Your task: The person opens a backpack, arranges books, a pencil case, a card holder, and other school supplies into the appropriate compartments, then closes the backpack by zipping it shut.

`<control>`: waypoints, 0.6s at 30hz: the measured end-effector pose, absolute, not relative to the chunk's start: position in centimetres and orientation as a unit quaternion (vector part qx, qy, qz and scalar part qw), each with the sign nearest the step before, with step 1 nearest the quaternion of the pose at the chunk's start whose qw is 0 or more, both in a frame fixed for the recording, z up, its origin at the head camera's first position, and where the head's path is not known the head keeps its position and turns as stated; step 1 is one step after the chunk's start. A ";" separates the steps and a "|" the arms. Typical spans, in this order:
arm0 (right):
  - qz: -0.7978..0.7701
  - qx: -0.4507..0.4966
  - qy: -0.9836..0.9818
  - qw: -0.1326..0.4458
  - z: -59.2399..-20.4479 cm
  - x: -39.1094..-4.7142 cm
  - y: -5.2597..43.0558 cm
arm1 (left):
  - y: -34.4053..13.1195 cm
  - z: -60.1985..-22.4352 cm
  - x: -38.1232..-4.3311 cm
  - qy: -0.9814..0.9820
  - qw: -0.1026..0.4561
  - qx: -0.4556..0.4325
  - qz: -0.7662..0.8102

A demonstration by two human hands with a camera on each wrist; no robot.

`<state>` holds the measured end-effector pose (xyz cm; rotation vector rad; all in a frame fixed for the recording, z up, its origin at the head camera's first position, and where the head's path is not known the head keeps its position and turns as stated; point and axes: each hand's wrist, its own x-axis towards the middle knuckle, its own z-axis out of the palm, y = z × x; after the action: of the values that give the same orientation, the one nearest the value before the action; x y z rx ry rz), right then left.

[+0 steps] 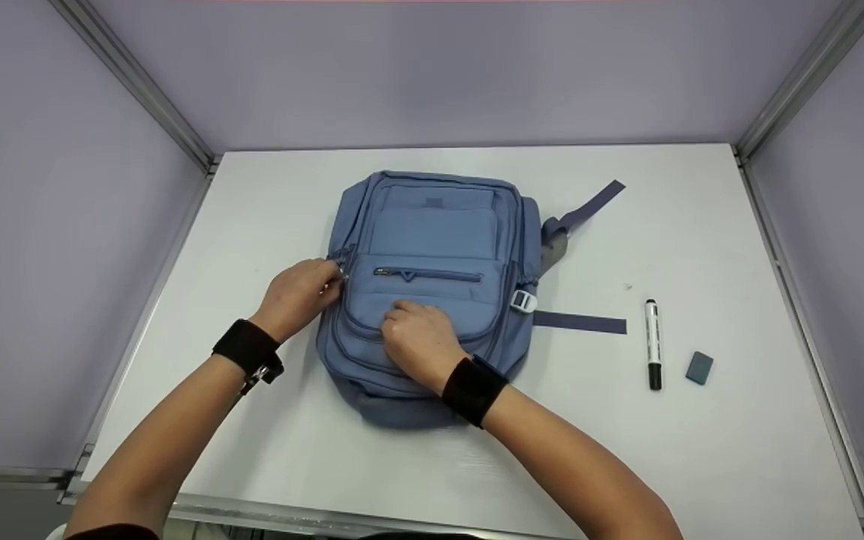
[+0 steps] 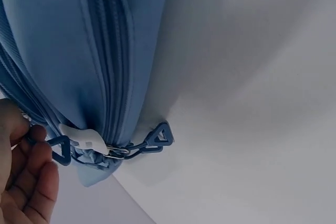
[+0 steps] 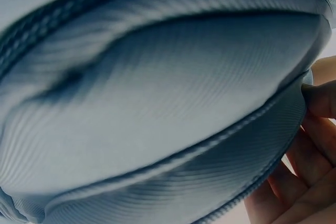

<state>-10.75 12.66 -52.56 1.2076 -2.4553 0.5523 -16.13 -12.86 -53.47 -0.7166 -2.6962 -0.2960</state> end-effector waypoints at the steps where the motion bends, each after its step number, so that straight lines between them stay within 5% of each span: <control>1: 0.195 0.426 -0.865 0.177 -52.6 -10.7 12.6 | -12.9 -53.4 -15.9 -0.947 0.170 -0.253 -0.105; 9: 0.195 0.419 -0.866 0.190 -52.8 -10.5 12.5 | -13.0 -52.9 -13.9 -0.940 0.195 -0.262 -0.099; 18: 0.198 0.414 -0.870 0.179 -52.8 -10.1 12.5 | -12.6 -52.8 -12.3 -0.950 0.162 -0.236 -0.124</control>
<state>-10.11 12.47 -52.76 1.1698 -2.4598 0.5605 -12.34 -12.59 -52.77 -0.6733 -2.7121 -0.3528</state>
